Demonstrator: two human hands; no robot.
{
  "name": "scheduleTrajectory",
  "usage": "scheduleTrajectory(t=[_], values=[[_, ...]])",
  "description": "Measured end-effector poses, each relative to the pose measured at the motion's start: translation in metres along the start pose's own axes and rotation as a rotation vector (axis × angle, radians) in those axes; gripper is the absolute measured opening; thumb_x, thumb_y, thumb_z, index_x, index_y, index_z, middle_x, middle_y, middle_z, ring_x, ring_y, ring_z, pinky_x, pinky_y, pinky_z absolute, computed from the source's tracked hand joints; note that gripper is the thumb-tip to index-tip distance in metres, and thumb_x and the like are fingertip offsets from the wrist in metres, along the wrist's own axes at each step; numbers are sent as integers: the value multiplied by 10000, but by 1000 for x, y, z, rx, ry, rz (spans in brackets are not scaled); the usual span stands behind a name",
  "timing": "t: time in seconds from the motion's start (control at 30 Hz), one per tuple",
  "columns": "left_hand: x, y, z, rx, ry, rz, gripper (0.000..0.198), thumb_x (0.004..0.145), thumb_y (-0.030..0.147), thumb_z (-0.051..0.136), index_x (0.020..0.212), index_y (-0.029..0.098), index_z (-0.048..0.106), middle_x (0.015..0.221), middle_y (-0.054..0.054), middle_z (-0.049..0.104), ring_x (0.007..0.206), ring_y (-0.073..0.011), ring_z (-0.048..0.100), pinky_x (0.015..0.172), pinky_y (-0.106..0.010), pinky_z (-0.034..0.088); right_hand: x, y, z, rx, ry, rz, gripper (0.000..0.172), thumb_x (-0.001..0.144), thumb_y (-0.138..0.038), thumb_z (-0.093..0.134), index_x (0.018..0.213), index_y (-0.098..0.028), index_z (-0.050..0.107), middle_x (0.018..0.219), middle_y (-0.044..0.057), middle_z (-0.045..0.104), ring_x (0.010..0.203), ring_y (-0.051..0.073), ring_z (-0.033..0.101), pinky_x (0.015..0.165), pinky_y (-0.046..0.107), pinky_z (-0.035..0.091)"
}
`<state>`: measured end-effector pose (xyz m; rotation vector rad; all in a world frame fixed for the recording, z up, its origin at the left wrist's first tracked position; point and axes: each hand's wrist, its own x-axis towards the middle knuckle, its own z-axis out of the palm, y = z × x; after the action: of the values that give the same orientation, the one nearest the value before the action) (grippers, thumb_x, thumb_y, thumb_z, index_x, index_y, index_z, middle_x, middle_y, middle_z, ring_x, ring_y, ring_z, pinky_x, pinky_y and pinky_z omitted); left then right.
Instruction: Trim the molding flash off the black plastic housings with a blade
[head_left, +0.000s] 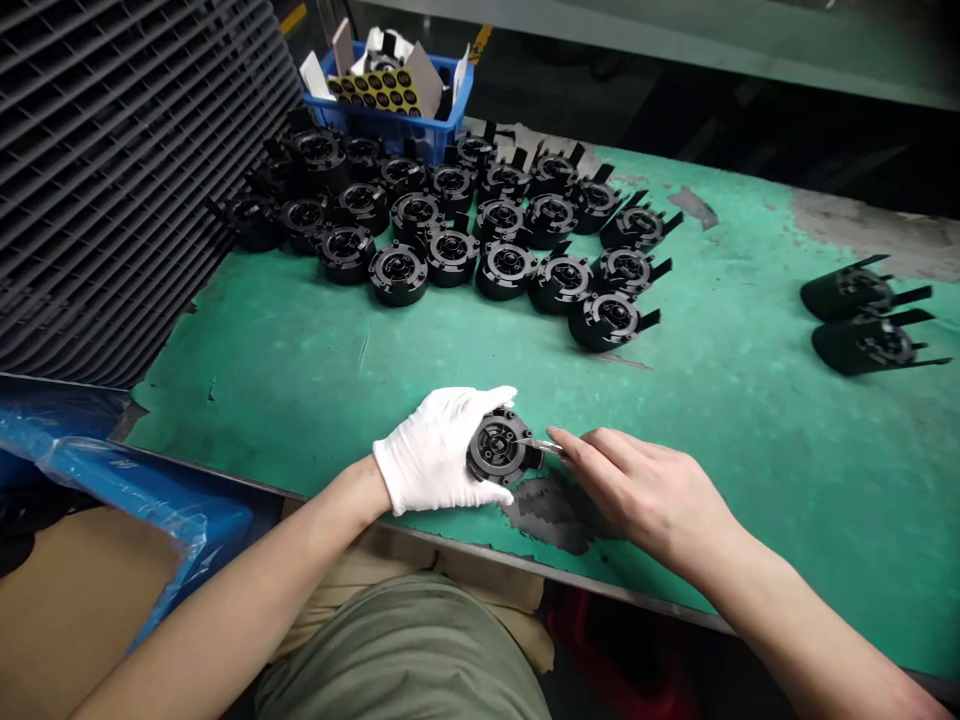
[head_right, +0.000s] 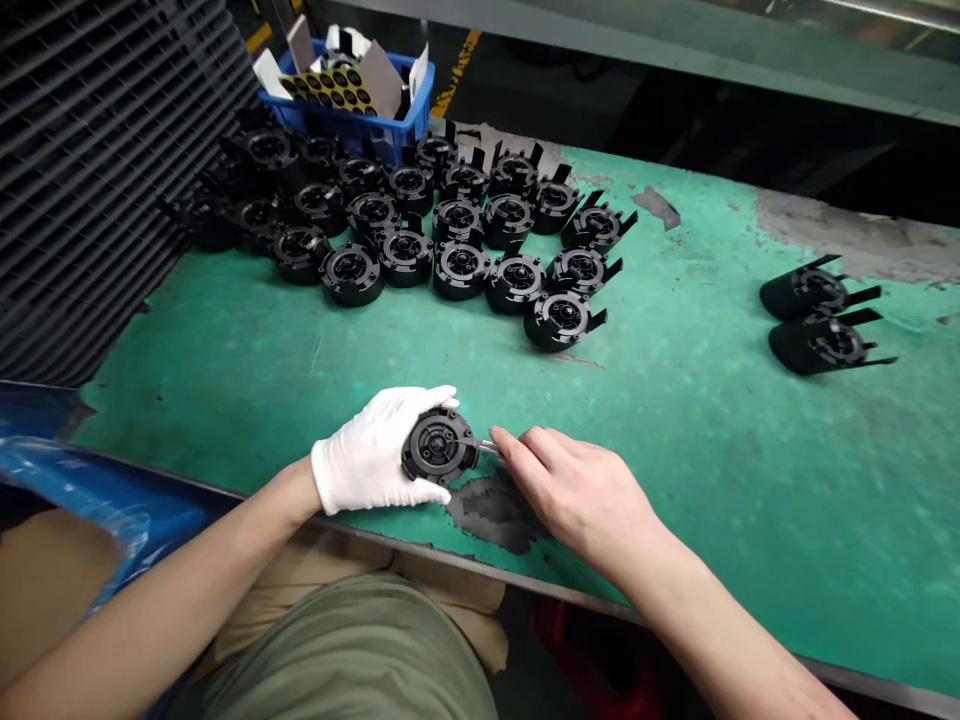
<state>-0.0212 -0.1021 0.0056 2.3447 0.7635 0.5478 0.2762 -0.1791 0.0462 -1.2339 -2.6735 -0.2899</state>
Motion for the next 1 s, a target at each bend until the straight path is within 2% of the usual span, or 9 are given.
scheduleTrajectory(t=[0.17,0.23,0.5,0.87,1.0], values=[[-1,-3,4,30,19,28,1167,795,671,937,1686,200,348,1516,-202,690,1400,-420,695,1217,-557,534,-12,-12,-4,-6,-67,62,600,974,-7,533,1554,-157,508,881,16,675,657,171,617,547,306,418],[-1,-3,4,41,24,41,1160,802,670,933,1682,195,345,1518,-208,687,1395,-419,700,1209,-552,541,-13,-16,-5,-3,-83,92,651,961,-3,502,1591,-165,474,887,23,674,657,176,616,540,305,414],[0,-3,5,45,44,54,1144,784,649,952,1652,184,369,1510,-212,690,1382,-421,709,1190,-548,555,0,-11,-13,-51,-74,-6,504,974,40,475,1455,-97,535,845,19,639,639,165,532,548,308,397],[2,-2,2,37,47,69,1058,832,618,917,1631,167,391,1515,-212,690,1366,-406,718,1183,-523,554,7,5,-15,-61,-70,-153,473,986,73,505,1443,-37,563,829,30,649,722,191,565,614,333,447],[2,-3,2,34,59,82,1035,850,626,898,1627,164,394,1498,-210,700,1346,-398,729,1166,-518,565,6,4,-11,-62,-19,-135,448,1007,50,537,1443,-45,573,843,25,659,730,179,561,629,317,435]])
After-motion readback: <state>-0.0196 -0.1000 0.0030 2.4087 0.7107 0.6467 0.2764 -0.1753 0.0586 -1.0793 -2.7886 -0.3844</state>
